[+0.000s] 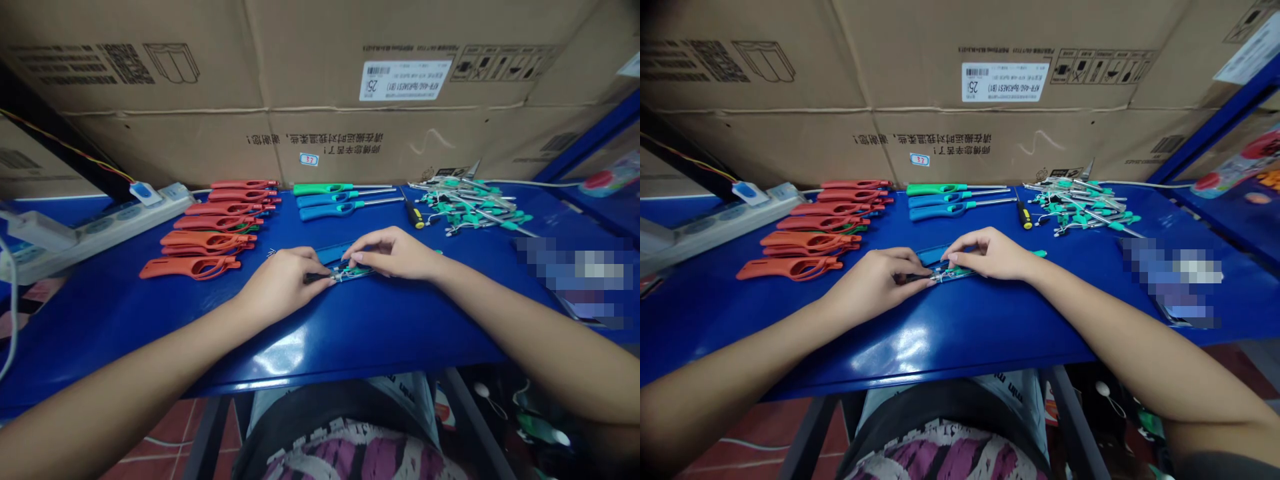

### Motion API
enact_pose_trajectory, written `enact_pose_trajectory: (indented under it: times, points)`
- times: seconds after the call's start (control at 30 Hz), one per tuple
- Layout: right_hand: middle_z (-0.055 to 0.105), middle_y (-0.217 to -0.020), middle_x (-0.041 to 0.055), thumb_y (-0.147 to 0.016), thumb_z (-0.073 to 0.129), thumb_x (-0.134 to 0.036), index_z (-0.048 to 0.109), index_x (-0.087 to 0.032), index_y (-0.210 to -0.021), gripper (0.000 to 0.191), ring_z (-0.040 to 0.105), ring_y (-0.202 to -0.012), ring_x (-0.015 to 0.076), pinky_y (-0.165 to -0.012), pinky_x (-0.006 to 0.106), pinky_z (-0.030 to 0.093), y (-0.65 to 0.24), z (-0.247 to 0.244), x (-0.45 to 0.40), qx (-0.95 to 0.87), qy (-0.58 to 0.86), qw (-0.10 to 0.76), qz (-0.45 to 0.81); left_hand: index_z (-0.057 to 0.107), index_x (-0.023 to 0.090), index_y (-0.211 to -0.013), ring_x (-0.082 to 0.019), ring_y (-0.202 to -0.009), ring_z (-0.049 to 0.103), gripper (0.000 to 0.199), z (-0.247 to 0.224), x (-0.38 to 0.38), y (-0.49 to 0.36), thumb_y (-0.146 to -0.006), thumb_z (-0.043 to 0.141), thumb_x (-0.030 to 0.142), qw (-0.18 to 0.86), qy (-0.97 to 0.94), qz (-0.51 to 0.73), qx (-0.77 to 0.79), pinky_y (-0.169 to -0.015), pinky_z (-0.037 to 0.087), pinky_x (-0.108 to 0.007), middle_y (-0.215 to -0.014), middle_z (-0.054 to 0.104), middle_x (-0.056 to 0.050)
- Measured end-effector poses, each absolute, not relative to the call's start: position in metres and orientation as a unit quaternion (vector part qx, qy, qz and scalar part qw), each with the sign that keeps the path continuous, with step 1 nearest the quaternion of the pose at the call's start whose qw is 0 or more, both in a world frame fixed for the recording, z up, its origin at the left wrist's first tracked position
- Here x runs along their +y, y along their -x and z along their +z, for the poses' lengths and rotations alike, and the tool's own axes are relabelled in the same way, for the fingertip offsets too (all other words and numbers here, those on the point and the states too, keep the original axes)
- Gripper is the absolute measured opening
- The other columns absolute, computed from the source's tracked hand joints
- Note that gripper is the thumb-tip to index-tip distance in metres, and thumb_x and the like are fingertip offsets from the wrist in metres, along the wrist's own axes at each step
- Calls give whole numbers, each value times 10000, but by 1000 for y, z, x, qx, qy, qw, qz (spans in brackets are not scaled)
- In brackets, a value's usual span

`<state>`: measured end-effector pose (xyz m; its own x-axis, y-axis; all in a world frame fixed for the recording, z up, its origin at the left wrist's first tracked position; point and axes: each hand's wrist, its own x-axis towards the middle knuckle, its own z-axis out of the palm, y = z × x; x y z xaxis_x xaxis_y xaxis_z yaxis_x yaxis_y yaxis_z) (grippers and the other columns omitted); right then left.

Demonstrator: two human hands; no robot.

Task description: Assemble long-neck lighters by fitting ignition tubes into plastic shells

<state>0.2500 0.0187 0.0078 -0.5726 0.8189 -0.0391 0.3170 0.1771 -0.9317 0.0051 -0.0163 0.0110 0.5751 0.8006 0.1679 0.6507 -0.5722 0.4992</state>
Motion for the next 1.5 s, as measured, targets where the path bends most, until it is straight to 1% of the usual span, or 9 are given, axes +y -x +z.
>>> enact_pose_trajectory:
  times: [0.13, 0.27, 0.43, 0.53, 0.63, 0.77, 1.0, 1.2, 1.5]
  points:
    - [792, -1012, 76, -906, 660, -330, 779, -163, -1097, 281, 696, -759, 141, -626, 242, 508, -254, 8, 16, -823, 302, 237, 419, 820, 234, -1006, -148, -742, 656, 150, 11, -15, -5, -903, 724, 284, 210, -859, 198, 423, -671, 468, -257, -873, 710, -29]
    - [796, -1045, 71, -928, 628, -264, 783, -177, -1116, 259, 719, -772, 140, -640, 238, 509, -257, 11, 13, -884, 259, 211, 326, 823, 247, -995, -141, -718, 653, 142, 10, -15, -4, -890, 737, 289, 217, -853, 205, 428, -626, 451, -247, -856, 717, -20]
    - [783, -1105, 64, -929, 617, -206, 762, -192, -1159, 273, 730, -861, 141, -706, 223, 527, -258, 15, 12, -906, 228, 206, 293, 824, 243, -990, -146, -717, 654, 156, 11, -16, -4, -910, 706, 306, 202, -858, 200, 429, -631, 455, -254, -864, 723, -24]
    - [757, -1070, 81, -932, 605, -185, 741, -159, -1151, 259, 684, -812, 124, -689, 220, 508, -260, 17, 13, -912, 227, 214, 265, 826, 235, -972, -155, -748, 664, 157, 11, -16, -4, -929, 683, 283, 201, -861, 198, 423, -670, 469, -260, -861, 727, -30]
    - [674, -1024, 82, -915, 616, -175, 729, -130, -1027, 166, 583, -684, 87, -624, 218, 469, -263, 18, 16, -910, 252, 228, 236, 824, 237, -978, -160, -757, 669, 143, 11, -15, -5, -919, 702, 284, 208, -858, 195, 426, -675, 475, -262, -878, 733, -28]
    - [621, -964, 40, -881, 639, -143, 680, -142, -966, 94, 489, -605, 62, -586, 216, 425, -266, 18, 17, -914, 271, 177, 245, 822, 221, -967, -165, -760, 670, 145, 11, -15, -6, -922, 698, 281, 201, -860, 191, 428, -695, 492, -269, -884, 728, -38]
    - [605, -826, 8, -883, 662, -186, 649, -159, -919, 47, 467, -628, 90, -584, 225, 387, -266, 17, 18, -906, 293, 155, 263, 816, 208, -961, -172, -789, 679, 142, 8, -16, -6, -923, 689, 260, 181, -868, 188, 423, -713, 504, -268, -890, 724, -40]
    - [605, -849, 19, -898, 668, -246, 662, -155, -917, 93, 478, -637, 89, -589, 224, 401, -266, 18, 18, -904, 278, 155, 285, 814, 212, -973, -159, -757, 667, 138, 8, -17, -7, -912, 696, 249, 177, -866, 193, 425, -660, 480, -259, -909, 729, -37]
    - [591, -692, -18, -870, 722, -327, 659, -154, -853, 185, 437, -568, 79, -539, 210, 369, -266, 19, 21, -877, 339, 143, 308, 806, 204, -950, -134, -669, 623, 124, 8, -20, -8, -897, 695, 223, 171, -865, 209, 423, -642, 457, -257, -875, 720, -29]
